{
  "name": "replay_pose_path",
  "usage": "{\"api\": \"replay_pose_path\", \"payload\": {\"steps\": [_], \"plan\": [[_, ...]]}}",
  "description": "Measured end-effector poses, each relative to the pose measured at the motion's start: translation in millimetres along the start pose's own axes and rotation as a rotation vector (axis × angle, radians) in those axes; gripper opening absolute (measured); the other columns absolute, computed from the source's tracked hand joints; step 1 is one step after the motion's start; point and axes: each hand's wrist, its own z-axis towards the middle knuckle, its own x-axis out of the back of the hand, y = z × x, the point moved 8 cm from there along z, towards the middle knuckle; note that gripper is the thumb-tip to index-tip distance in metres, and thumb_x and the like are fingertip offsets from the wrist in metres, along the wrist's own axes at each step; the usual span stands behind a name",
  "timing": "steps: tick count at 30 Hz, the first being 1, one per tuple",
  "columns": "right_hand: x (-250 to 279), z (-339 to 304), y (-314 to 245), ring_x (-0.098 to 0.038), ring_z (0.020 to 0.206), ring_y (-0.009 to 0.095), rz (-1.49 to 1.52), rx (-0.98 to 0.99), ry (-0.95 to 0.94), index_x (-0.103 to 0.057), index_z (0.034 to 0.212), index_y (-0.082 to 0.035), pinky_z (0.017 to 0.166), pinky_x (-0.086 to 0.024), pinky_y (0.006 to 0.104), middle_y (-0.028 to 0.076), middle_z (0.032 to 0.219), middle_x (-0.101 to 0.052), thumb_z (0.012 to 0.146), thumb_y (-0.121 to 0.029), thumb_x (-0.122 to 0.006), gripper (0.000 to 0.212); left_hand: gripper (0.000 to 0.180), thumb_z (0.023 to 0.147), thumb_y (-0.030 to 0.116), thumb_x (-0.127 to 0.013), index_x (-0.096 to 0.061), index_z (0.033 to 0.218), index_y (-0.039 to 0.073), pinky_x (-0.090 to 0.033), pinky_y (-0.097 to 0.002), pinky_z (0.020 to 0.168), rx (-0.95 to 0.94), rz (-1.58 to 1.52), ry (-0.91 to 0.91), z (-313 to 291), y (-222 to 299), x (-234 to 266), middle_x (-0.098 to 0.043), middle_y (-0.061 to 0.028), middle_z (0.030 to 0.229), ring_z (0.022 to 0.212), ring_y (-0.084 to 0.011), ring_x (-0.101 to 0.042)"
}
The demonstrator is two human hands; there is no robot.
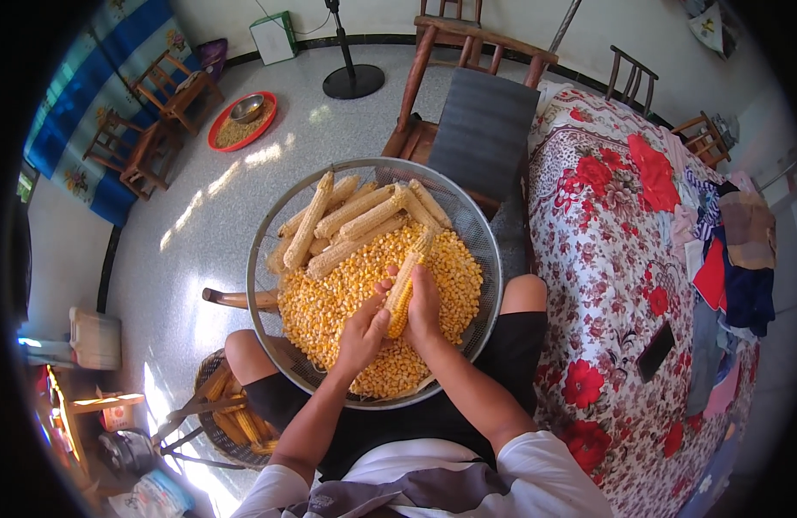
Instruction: The person strips corn kernels from a cob by hand into a metal sieve.
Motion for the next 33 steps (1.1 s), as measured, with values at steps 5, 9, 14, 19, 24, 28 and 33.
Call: {"api": "replay_pose_path", "payload": {"steps": [5,9,14,19,24,28,33], "plan": [[5,5,1,-0.058,0.087,0.021,0.004,0.022,0.013,-0.044,0.123,-0.002,0.086,-0.055,0.0429,0.012,0.108,-0.057,0.104,-0.037,-0.037,0.041,0.047,0.101,0.029,-0.054,-0.049,0.137,-0.001,-0.052,-0.0256,0.059,-0.015,0.045,-0.064,0,5,-4,-0.068,-0.0125,0.088,0.066,-0.0127,-0.065],[4,6,1,-0.058,0.087,0.02,0.045,0.029,-0.015,-0.044,0.124,-0.002,0.088,-0.055,0.0438,0.012,0.11,-0.057,0.104,-0.037,-0.037,0.04,0.05,0.099,0.03,-0.058,-0.048,0.138,-0.001,-0.052,-0.0252,0.057,0.132,-0.148,-0.114,1,-6,-5,-0.067,-0.0098,0.087,0.063,-0.012,-0.064],[1,5,-1,-0.058,0.087,0.02,0.028,0.026,-0.008,-0.043,0.125,-0.003,0.089,-0.055,0.0442,0.013,0.11,-0.056,0.104,-0.038,-0.037,0.041,0.052,0.099,0.027,-0.058,-0.044,0.142,-0.001,-0.052,-0.0252,0.058,0.045,-0.131,-0.097,1,-2,-4,-0.065,-0.0096,0.093,0.068,-0.0111,-0.063],[1,6,-3,-0.058,0.088,0.02,0.048,0.04,-0.02,-0.041,0.128,-0.003,0.089,-0.055,0.0442,0.013,0.112,-0.056,0.104,-0.038,-0.038,0.042,0.052,0.101,0.026,-0.054,-0.039,0.144,0.0,-0.056,-0.0254,0.069,0.062,-0.155,-0.296,1,-3,-11,-0.062,-0.0088,0.105,0.08,-0.0128,-0.064],[0,5,-9,-0.059,0.088,0.021,-0.061,0.093,-0.057,-0.04,0.129,-0.003,0.086,-0.056,0.0425,0.013,0.113,-0.056,0.104,-0.039,-0.039,0.044,0.054,0.102,0.021,-0.051,-0.031,0.149,0.0,-0.055,-0.0277,0.07,0.066,-0.189,-0.333,-1,1,-14,-0.06,-0.0118,0.113,0.081,-0.0143,-0.063],[1,3,-9,-0.061,0.088,0.022,-0.102,0.095,-0.056,-0.04,0.128,-0.004,0.082,-0.056,0.0407,0.013,0.113,-0.056,0.104,-0.039,-0.04,0.042,0.053,0.105,0.021,-0.043,-0.026,0.15,0.0,-0.059,-0.0318,0.079,0.055,-0.257,-0.42,-1,-1,-17,-0.051,-0.0149,0.129,0.098,-0.0193,-0.064],[0,4,-10,-0.062,0.088,0.022,-0.117,0.115,-0.083,-0.041,0.127,-0.006,0.079,-0.057,0.0392,0.013,0.113,-0.056,0.104,-0.039,-0.04,0.04,0.054,0.105,0.019,-0.043,-0.022,0.151,0.0,-0.057,-0.0341,0.086,0.03,-0.309,-0.453,-2,1,-18,-0.044,-0.0159,0.138,0.11,-0.0218,-0.058]]}}
